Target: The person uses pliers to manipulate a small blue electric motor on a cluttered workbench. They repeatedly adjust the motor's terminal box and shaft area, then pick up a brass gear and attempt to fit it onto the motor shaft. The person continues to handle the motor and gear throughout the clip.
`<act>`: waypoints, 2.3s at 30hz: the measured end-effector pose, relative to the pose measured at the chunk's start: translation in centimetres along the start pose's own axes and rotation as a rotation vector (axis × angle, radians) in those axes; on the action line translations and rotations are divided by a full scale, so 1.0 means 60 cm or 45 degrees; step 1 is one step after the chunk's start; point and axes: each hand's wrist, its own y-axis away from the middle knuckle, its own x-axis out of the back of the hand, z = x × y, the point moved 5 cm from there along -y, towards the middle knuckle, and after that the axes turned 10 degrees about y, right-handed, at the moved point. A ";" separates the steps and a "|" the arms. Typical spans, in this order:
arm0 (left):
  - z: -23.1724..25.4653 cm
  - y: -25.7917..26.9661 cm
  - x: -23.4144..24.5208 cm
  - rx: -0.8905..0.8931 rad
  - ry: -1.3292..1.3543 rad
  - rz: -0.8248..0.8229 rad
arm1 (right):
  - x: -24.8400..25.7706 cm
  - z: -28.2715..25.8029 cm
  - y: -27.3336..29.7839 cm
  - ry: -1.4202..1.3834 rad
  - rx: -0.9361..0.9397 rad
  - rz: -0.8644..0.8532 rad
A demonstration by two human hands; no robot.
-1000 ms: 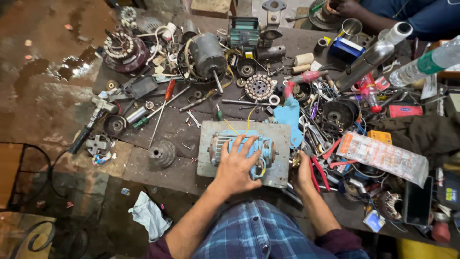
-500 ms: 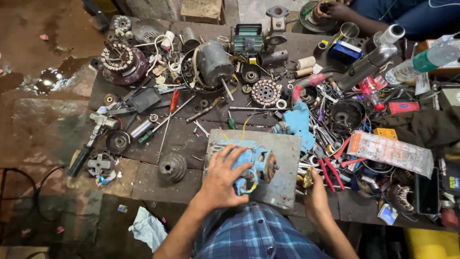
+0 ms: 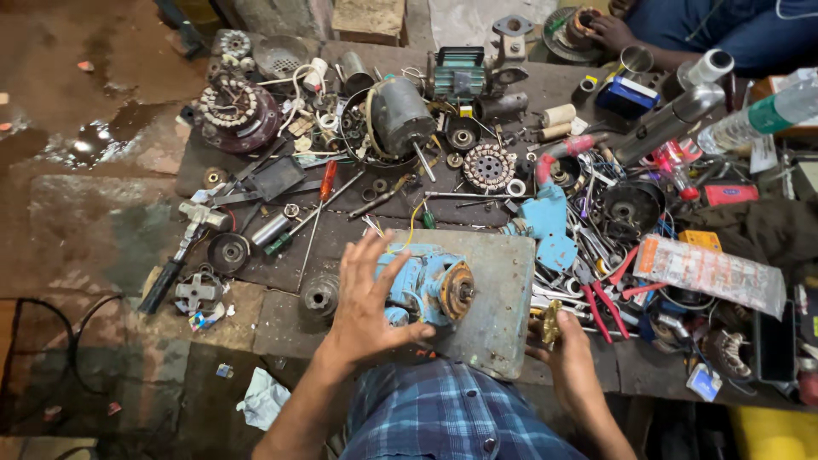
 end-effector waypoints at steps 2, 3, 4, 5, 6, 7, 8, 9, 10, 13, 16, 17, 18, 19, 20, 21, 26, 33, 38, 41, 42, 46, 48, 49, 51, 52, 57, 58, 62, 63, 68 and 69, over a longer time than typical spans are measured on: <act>-0.001 0.005 0.007 0.193 -0.037 0.140 | 0.001 -0.002 -0.002 0.085 0.044 0.003; -0.010 0.008 0.012 0.385 0.022 0.209 | -0.002 -0.002 -0.006 0.061 0.073 -0.018; -0.009 0.015 0.016 0.498 0.036 0.307 | 0.002 -0.001 -0.007 0.052 0.094 -0.039; 0.017 0.017 0.032 0.261 -0.132 0.484 | 0.009 -0.003 -0.007 0.043 0.114 -0.060; 0.046 0.019 0.052 -0.033 -0.359 0.677 | 0.008 -0.002 -0.012 0.071 0.097 -0.091; 0.077 0.024 0.063 -0.289 -0.579 0.852 | 0.009 -0.004 -0.018 0.099 0.080 -0.120; 0.096 0.025 0.078 -0.417 -0.730 0.940 | 0.012 -0.002 -0.016 0.123 0.052 -0.143; 0.114 0.025 0.093 -0.539 -0.880 1.042 | 0.013 -0.001 -0.014 0.117 0.038 -0.171; 0.125 0.019 0.109 -0.672 -1.027 1.154 | 0.012 -0.004 -0.017 0.104 0.038 -0.197; 0.140 -0.005 0.141 -0.597 -0.750 1.074 | 0.013 -0.016 -0.022 0.113 0.019 -0.195; 0.133 -0.026 0.132 -0.503 -0.528 0.784 | 0.002 -0.014 -0.017 0.127 0.039 -0.156; 0.127 -0.030 0.119 -0.467 -0.462 0.667 | -0.004 -0.013 -0.014 0.134 0.053 -0.143; 0.118 -0.034 0.101 -0.433 -0.390 0.557 | -0.006 -0.013 -0.011 0.138 0.053 -0.098; 0.106 -0.039 0.083 -0.399 -0.321 0.445 | -0.009 -0.013 -0.008 0.142 0.052 -0.054; 0.091 -0.044 0.067 -0.363 -0.247 0.323 | -0.012 -0.012 -0.001 0.144 0.042 -0.004; 0.064 -0.057 0.050 -0.249 -0.052 0.209 | -0.020 -0.015 0.003 0.155 0.091 0.003; -0.032 -0.069 -0.010 0.076 0.250 -0.252 | -0.044 -0.027 0.048 0.327 0.237 0.006; -0.070 -0.050 0.002 0.092 0.354 -0.256 | -0.071 -0.091 0.086 0.747 0.478 0.193; -0.069 -0.058 0.000 0.099 0.346 -0.268 | -0.116 -0.159 0.117 0.655 0.904 0.237; -0.058 -0.062 0.001 0.036 0.349 -0.250 | -0.150 -0.183 0.121 0.570 0.953 0.188; -0.053 -0.058 -0.002 0.017 0.317 -0.224 | -0.154 -0.185 0.128 0.604 0.978 0.176; -0.047 -0.054 -0.026 0.033 0.330 -0.231 | -0.168 -0.197 0.129 0.801 1.064 0.129; -0.047 -0.057 -0.022 0.037 0.357 -0.244 | -0.183 -0.205 0.124 0.835 1.110 0.061; -0.047 -0.059 -0.020 0.030 0.369 -0.243 | -0.190 -0.208 0.121 0.819 1.107 0.014; -0.036 -0.051 -0.018 0.023 0.372 -0.238 | -0.195 -0.203 0.123 0.768 1.067 -0.078; -0.033 -0.052 -0.017 0.007 0.355 -0.223 | -0.198 -0.203 0.118 0.729 1.054 -0.122; -0.022 -0.056 -0.025 -0.015 0.378 -0.270 | -0.193 -0.207 0.110 0.775 1.075 -0.252; -0.020 -0.057 -0.026 -0.021 0.363 -0.270 | -0.190 -0.207 0.107 0.797 1.067 -0.262; -0.018 -0.059 -0.035 -0.038 0.358 -0.297 | -0.173 -0.204 0.098 0.832 1.114 -0.293; -0.017 -0.059 -0.037 -0.038 0.354 -0.301 | -0.168 -0.200 0.092 0.753 1.075 -0.316; -0.018 -0.057 -0.042 -0.025 0.352 -0.315 | -0.154 -0.173 0.071 0.512 0.872 -0.409; -0.018 -0.057 -0.041 -0.026 0.364 -0.310 | -0.152 -0.170 0.071 0.515 0.869 -0.394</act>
